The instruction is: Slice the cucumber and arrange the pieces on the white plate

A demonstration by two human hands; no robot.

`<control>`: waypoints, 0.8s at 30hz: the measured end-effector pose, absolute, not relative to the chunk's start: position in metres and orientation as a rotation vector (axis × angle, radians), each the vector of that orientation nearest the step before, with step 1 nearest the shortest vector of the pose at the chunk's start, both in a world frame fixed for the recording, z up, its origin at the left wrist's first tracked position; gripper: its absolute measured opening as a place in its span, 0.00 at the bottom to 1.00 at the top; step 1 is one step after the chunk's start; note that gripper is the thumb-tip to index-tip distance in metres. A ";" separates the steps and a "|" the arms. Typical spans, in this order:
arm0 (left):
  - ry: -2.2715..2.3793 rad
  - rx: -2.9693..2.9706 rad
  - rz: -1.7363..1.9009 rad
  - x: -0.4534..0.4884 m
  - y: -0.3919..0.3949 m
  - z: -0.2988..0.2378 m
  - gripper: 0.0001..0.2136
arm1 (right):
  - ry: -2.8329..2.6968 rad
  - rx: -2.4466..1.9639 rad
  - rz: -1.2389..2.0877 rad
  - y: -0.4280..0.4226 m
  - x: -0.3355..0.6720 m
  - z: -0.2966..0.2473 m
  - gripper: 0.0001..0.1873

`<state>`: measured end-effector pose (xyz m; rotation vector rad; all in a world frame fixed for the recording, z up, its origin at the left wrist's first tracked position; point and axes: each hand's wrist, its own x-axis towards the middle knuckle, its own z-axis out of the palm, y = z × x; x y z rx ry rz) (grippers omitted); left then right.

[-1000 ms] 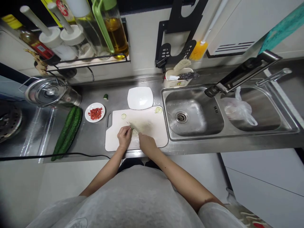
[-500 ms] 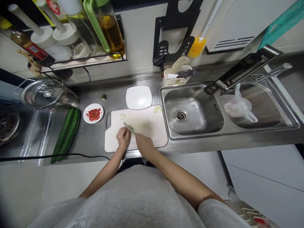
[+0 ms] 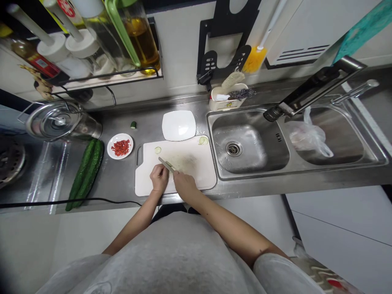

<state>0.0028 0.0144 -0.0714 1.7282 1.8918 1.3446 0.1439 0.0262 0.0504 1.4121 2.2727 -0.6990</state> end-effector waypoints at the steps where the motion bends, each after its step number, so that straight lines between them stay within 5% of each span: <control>1: 1.892 1.728 1.344 0.003 0.014 -0.072 0.07 | 2.273 1.409 -0.699 0.027 0.144 0.050 0.16; 24: 1.894 1.728 1.314 0.003 0.013 -0.073 0.09 | 2.305 1.438 -0.680 0.028 0.138 0.043 0.14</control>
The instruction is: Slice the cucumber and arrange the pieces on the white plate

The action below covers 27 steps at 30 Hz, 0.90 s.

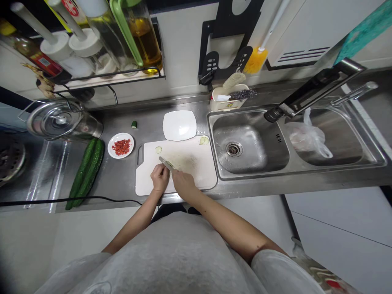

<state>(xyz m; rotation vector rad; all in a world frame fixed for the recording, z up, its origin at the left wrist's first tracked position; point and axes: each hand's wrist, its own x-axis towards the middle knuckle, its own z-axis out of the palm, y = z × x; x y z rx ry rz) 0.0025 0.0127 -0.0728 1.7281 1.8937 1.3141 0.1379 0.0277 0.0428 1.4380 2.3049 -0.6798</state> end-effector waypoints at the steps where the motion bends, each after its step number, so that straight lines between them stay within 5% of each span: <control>1: 1.896 1.727 1.314 0.003 0.013 -0.073 0.09 | 2.308 1.436 -0.683 0.028 0.138 0.042 0.14; 27: 1.926 1.761 1.266 0.003 0.013 -0.070 0.08 | 2.336 1.449 -0.694 0.033 0.136 0.033 0.13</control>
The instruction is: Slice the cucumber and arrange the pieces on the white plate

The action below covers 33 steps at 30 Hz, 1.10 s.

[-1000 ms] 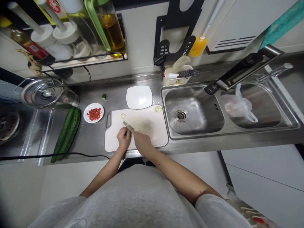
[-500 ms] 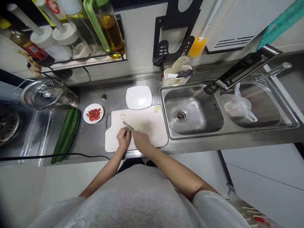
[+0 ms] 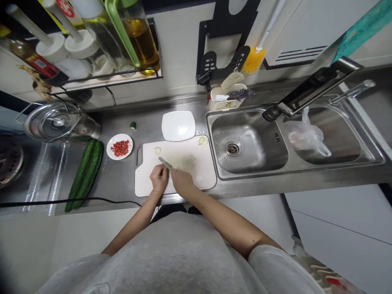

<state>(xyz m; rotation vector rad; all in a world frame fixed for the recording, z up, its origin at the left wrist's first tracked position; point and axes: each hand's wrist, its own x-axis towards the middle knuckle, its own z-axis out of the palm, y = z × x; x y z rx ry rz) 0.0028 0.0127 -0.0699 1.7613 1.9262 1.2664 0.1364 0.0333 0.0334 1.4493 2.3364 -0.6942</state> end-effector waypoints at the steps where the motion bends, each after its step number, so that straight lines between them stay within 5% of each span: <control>1: 1.928 1.761 1.265 0.003 0.013 -0.069 0.08 | 2.332 1.446 -0.702 0.034 0.136 0.033 0.13; 33: 1.891 1.737 1.289 0.002 0.013 -0.068 0.08 | 2.309 1.454 -0.717 0.036 0.136 0.018 0.16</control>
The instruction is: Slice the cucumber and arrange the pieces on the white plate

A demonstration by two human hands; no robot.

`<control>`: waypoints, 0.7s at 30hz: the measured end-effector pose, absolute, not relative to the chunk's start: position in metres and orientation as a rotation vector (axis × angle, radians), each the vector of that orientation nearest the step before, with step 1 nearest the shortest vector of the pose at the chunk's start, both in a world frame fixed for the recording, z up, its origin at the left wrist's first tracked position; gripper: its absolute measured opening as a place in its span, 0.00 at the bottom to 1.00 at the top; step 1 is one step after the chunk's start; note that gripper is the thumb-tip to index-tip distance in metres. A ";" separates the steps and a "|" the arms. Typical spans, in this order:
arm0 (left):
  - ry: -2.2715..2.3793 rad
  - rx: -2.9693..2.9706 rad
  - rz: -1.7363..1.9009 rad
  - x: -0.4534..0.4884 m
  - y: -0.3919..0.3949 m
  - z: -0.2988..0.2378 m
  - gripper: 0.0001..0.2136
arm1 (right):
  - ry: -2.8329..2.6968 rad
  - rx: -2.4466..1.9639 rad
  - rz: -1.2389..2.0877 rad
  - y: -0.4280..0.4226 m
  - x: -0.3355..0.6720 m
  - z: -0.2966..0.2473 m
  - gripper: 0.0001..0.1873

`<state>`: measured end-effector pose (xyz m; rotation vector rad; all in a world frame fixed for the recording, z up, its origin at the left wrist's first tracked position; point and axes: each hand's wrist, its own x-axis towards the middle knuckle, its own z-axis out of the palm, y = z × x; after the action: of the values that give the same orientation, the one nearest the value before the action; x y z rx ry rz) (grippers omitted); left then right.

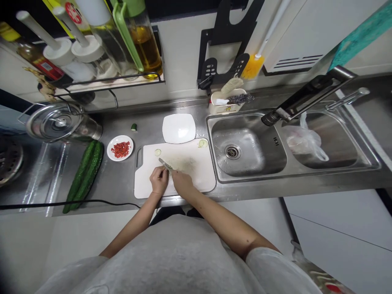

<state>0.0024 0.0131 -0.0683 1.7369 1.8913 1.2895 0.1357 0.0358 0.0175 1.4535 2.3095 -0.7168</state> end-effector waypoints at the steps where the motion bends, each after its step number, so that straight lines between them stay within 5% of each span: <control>1: 1.892 1.730 1.293 0.002 0.013 -0.069 0.08 | 2.302 1.452 -0.729 0.036 0.137 0.017 0.16; 21: 1.932 1.601 1.320 -0.007 -0.001 -0.053 0.10 | 2.314 1.495 -0.568 0.033 0.164 0.026 0.17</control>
<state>-0.0068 -0.0009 -0.0532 1.6008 1.9320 1.3204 0.1635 0.0328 0.0263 1.4951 2.3136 -0.5683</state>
